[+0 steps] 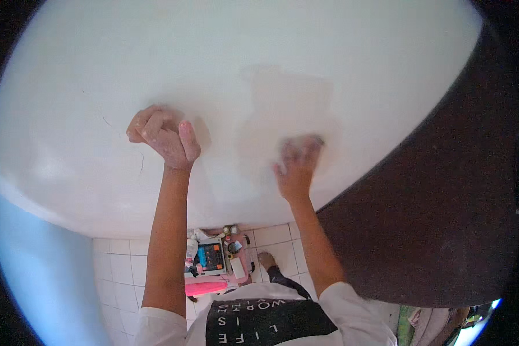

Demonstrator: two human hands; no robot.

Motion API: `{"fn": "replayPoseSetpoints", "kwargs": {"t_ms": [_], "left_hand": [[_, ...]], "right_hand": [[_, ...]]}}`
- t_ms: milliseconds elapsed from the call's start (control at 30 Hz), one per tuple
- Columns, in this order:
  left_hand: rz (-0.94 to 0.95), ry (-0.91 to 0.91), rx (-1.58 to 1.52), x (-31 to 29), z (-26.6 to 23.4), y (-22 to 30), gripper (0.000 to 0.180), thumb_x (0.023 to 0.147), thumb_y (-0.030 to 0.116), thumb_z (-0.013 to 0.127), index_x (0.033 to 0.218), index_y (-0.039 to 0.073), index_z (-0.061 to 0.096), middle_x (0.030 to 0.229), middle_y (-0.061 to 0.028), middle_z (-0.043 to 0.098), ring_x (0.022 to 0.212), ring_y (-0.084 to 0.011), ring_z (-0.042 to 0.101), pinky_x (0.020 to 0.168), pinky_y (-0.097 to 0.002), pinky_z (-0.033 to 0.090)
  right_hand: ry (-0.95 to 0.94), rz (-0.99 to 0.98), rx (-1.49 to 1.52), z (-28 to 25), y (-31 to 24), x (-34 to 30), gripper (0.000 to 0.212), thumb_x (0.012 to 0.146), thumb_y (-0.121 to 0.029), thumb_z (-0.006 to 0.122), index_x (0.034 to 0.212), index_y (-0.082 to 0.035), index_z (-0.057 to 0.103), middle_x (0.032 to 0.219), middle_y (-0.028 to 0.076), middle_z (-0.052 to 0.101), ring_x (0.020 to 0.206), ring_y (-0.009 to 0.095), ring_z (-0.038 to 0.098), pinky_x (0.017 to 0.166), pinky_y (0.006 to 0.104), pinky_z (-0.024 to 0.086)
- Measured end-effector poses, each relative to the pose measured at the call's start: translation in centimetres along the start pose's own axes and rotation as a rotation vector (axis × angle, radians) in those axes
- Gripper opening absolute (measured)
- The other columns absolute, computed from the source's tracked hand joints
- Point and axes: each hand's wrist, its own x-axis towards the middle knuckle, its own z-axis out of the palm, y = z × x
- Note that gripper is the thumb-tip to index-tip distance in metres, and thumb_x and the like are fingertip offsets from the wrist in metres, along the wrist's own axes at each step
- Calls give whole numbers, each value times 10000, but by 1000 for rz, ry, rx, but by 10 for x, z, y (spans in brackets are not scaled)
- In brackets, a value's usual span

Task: Sand the surface of a wall using sandpaper.

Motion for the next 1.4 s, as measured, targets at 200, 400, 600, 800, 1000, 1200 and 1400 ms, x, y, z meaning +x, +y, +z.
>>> {"fn": "replayPoseSetpoints", "kwargs": {"t_ms": [200,400,600,800,1000,1200,1400], "left_hand": [[-183,-87,-72,-32,10,-15,283,821,289,544,987,93,424,1069,-132,434,1021,-277,357,882,-438,244],[-211,-101,-228,-36,-3,-30,256,866,299,474,933,55,434,1005,-144,456,989,-278,384,857,-417,255],[-91,18,-73,5,-7,10,281,884,309,447,864,32,403,885,-141,432,947,-288,398,843,-396,251],[-5,-45,104,4,-1,7,197,895,249,436,877,68,362,927,-128,364,948,-257,367,836,-382,257],[95,49,205,2,0,12,284,972,316,455,977,41,383,993,-98,366,970,-248,382,855,-413,326],[127,115,149,19,6,35,317,982,336,487,955,34,395,974,-97,380,903,-222,395,808,-398,330],[34,47,4,-17,-16,-46,250,985,257,501,928,24,430,909,-81,422,854,-134,403,809,-284,341]], "right_hand": [[622,722,371,-28,126,84,777,952,-268,492,1536,-59,24,1580,229,-109,1467,379,-65,1167,536,112],[240,75,-39,-62,-37,74,885,831,-449,643,1502,-44,231,1577,261,-13,1422,519,48,1135,608,115],[22,307,-17,20,38,-34,978,786,-466,707,1533,-122,178,1586,230,-43,1445,473,-15,1134,619,53],[521,781,496,14,79,3,1112,751,-386,737,1543,-89,14,1581,228,-126,1465,355,-148,1160,528,-12],[89,92,18,5,20,-11,1081,800,-626,610,1531,-58,52,1535,314,-175,1400,546,-137,1108,642,-8],[567,927,795,81,119,-87,845,898,-379,588,1542,-98,119,1600,187,22,1466,373,20,1175,467,107],[688,1301,663,107,206,-88,756,956,-329,486,1541,-76,79,1602,180,19,1473,362,-37,1184,458,15]]}}
